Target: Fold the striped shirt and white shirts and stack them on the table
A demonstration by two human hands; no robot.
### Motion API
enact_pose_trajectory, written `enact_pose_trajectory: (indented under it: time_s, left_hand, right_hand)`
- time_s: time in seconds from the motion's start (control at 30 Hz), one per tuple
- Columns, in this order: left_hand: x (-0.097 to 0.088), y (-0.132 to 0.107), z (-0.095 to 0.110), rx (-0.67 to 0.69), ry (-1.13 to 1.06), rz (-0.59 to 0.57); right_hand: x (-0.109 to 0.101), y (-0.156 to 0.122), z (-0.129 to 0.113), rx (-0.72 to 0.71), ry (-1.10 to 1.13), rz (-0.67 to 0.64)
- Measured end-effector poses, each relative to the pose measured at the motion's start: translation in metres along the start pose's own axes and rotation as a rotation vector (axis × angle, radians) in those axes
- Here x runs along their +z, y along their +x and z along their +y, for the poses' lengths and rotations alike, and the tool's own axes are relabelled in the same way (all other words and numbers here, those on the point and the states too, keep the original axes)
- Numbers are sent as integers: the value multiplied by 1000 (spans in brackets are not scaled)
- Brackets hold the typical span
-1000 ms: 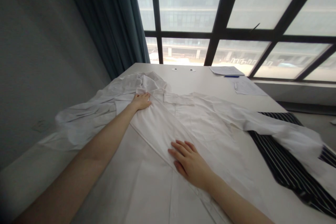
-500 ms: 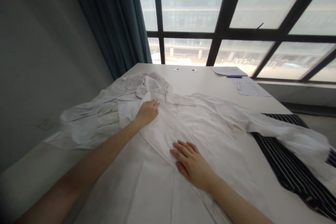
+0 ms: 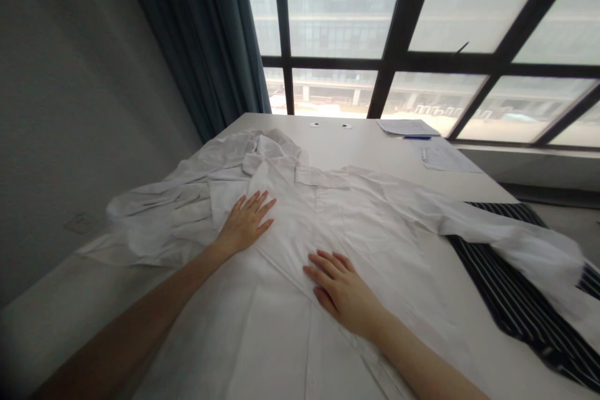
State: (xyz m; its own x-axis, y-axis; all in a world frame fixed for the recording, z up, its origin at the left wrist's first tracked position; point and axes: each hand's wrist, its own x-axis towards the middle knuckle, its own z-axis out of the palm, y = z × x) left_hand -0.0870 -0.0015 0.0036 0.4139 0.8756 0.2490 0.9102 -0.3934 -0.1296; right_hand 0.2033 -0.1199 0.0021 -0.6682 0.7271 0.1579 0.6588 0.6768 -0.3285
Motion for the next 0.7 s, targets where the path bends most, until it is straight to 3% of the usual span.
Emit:
enact_pose_trajectory:
  time_s: [0.23, 0.4, 0.57, 0.7]
  left_hand:
    - [2, -3, 4, -64, 7, 46]
    - [2, -4, 5, -139, 11, 70]
    - [1, -4, 6, -151, -21, 53]
    - [2, -4, 6, -156, -7, 58]
  right_hand:
    - [-3, 0, 0, 19, 69, -23]
    - [-24, -2, 12, 101, 158, -5]
    - [-53, -19, 63, 270, -57, 172]
    - [-78, -60, 132, 637, -446, 242]
